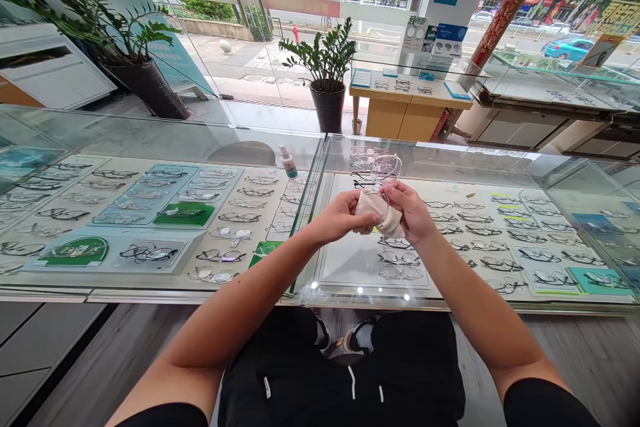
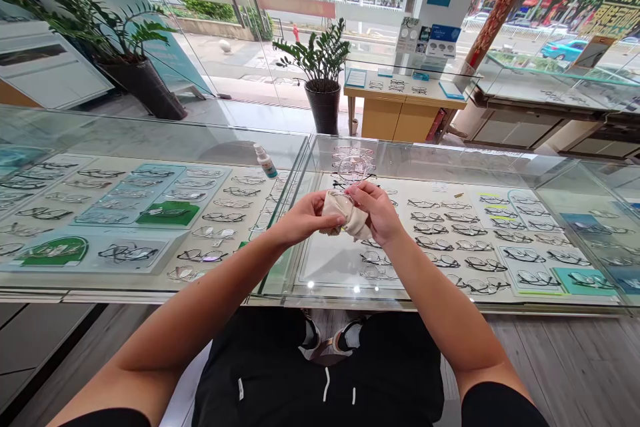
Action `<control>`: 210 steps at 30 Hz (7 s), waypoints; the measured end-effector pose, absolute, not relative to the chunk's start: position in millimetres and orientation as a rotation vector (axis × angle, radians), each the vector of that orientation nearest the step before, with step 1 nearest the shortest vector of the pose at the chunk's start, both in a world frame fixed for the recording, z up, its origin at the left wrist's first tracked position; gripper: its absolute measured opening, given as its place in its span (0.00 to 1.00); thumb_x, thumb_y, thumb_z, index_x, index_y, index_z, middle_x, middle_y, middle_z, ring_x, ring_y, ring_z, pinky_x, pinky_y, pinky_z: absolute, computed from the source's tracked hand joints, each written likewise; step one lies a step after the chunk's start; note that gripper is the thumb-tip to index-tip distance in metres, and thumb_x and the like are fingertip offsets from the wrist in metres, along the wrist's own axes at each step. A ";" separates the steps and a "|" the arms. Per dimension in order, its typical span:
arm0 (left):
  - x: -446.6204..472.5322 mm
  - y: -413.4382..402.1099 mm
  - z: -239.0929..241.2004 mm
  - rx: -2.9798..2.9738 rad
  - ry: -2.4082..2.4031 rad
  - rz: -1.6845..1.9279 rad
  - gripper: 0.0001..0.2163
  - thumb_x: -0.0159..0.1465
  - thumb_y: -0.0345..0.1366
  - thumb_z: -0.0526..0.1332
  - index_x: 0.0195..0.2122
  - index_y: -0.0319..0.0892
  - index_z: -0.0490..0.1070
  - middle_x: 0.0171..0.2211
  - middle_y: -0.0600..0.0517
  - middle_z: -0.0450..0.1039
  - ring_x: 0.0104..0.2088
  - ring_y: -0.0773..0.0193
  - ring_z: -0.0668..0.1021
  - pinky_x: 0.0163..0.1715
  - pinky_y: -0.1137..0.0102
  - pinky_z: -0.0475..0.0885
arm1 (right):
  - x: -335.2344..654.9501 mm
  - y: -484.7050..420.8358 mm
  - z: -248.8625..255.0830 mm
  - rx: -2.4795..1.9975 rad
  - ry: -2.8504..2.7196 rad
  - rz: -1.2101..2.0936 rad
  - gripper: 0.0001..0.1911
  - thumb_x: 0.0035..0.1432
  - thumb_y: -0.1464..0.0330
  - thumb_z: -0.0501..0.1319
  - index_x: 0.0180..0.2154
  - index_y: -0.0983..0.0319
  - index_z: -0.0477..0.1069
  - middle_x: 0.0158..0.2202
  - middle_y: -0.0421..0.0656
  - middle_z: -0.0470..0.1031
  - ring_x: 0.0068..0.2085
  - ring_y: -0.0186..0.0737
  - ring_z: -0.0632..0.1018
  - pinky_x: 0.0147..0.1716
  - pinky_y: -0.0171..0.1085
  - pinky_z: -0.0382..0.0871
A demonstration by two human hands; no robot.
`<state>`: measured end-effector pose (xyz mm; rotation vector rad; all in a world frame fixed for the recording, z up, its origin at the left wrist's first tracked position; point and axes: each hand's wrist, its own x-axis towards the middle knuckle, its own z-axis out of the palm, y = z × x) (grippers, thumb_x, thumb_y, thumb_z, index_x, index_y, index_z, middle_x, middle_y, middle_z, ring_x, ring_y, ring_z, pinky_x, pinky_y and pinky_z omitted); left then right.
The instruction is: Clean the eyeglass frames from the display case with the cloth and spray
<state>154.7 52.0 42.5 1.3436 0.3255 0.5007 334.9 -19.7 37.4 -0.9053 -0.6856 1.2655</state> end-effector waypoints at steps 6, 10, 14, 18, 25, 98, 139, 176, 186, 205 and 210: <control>157.5 48.0 41.3 1.378 0.357 0.580 0.23 0.58 0.49 0.80 0.39 0.40 0.71 0.26 0.58 0.71 0.23 0.72 0.72 0.24 0.75 0.67 | 328.9 -21.3 38.7 -0.912 -0.727 1.272 0.23 0.45 0.51 0.84 0.33 0.56 0.78 0.33 0.38 0.81 0.31 0.37 0.77 0.31 0.37 0.75; 157.8 46.7 43.0 1.384 0.350 0.587 0.23 0.59 0.50 0.79 0.38 0.41 0.70 0.25 0.58 0.70 0.23 0.72 0.70 0.23 0.75 0.65 | 328.4 -22.9 40.0 -0.926 -0.780 1.254 0.24 0.46 0.49 0.84 0.32 0.56 0.77 0.34 0.38 0.81 0.31 0.37 0.76 0.32 0.38 0.74; 156.9 46.3 44.0 1.355 0.366 0.613 0.24 0.60 0.53 0.78 0.36 0.40 0.70 0.24 0.58 0.68 0.23 0.72 0.68 0.24 0.74 0.63 | 330.2 -23.5 39.4 -0.926 -0.848 1.211 0.22 0.47 0.50 0.84 0.32 0.55 0.79 0.33 0.37 0.81 0.32 0.36 0.75 0.35 0.38 0.72; 156.5 46.9 43.6 1.333 0.384 0.624 0.24 0.63 0.55 0.76 0.35 0.40 0.71 0.23 0.59 0.65 0.22 0.73 0.65 0.22 0.74 0.59 | 332.5 -23.8 39.1 -0.969 -0.932 1.160 0.20 0.49 0.50 0.82 0.32 0.55 0.80 0.34 0.39 0.82 0.34 0.38 0.75 0.40 0.40 0.73; 158.1 54.5 39.0 1.297 0.322 0.605 0.24 0.63 0.56 0.76 0.37 0.39 0.75 0.29 0.53 0.73 0.29 0.68 0.73 0.30 0.72 0.69 | 336.1 -24.1 43.6 -0.996 -0.923 1.134 0.21 0.49 0.50 0.82 0.32 0.55 0.78 0.32 0.38 0.79 0.33 0.39 0.75 0.36 0.40 0.73; 155.4 54.9 34.4 1.126 0.242 0.585 0.23 0.65 0.59 0.74 0.38 0.39 0.83 0.35 0.46 0.83 0.40 0.57 0.83 0.45 0.65 0.76 | 353.2 -26.7 55.6 -0.960 -0.863 1.013 0.20 0.51 0.50 0.82 0.34 0.56 0.81 0.33 0.39 0.73 0.32 0.35 0.69 0.28 0.35 0.66; 155.1 57.5 44.9 1.432 0.445 0.885 0.30 0.64 0.65 0.71 0.23 0.41 0.72 0.20 0.53 0.67 0.22 0.68 0.68 0.24 0.69 0.60 | 351.0 -29.6 55.9 -0.879 -0.961 1.147 0.21 0.51 0.50 0.82 0.33 0.55 0.79 0.34 0.39 0.74 0.33 0.38 0.71 0.35 0.39 0.70; 153.7 65.8 47.9 1.465 0.431 0.929 0.26 0.63 0.61 0.73 0.30 0.41 0.71 0.23 0.56 0.64 0.25 0.69 0.65 0.26 0.70 0.62 | 350.5 -23.1 44.1 -0.942 -1.220 1.336 0.19 0.55 0.54 0.80 0.28 0.60 0.78 0.30 0.39 0.74 0.34 0.38 0.69 0.38 0.39 0.61; 135.7 77.9 49.9 2.013 0.801 1.483 0.18 0.77 0.52 0.58 0.39 0.45 0.78 0.31 0.51 0.73 0.34 0.60 0.73 0.38 0.64 0.68 | 358.5 -25.7 46.9 -0.796 -1.069 1.416 0.18 0.54 0.56 0.79 0.27 0.60 0.77 0.31 0.40 0.69 0.33 0.37 0.66 0.35 0.38 0.60; 138.3 69.7 46.3 2.599 0.360 1.301 0.43 0.68 0.52 0.71 0.79 0.50 0.53 0.75 0.39 0.65 0.76 0.41 0.66 0.74 0.44 0.61 | 365.3 -23.4 42.1 -0.764 -1.093 1.479 0.16 0.56 0.60 0.76 0.25 0.60 0.76 0.29 0.41 0.65 0.35 0.41 0.66 0.36 0.39 0.61; 142.9 62.2 40.6 2.467 0.369 1.324 0.34 0.68 0.56 0.71 0.69 0.48 0.67 0.61 0.42 0.79 0.62 0.45 0.78 0.64 0.49 0.72 | 365.1 -22.6 41.4 -0.795 -1.122 1.576 0.16 0.53 0.59 0.77 0.26 0.61 0.77 0.28 0.40 0.65 0.32 0.38 0.64 0.30 0.37 0.54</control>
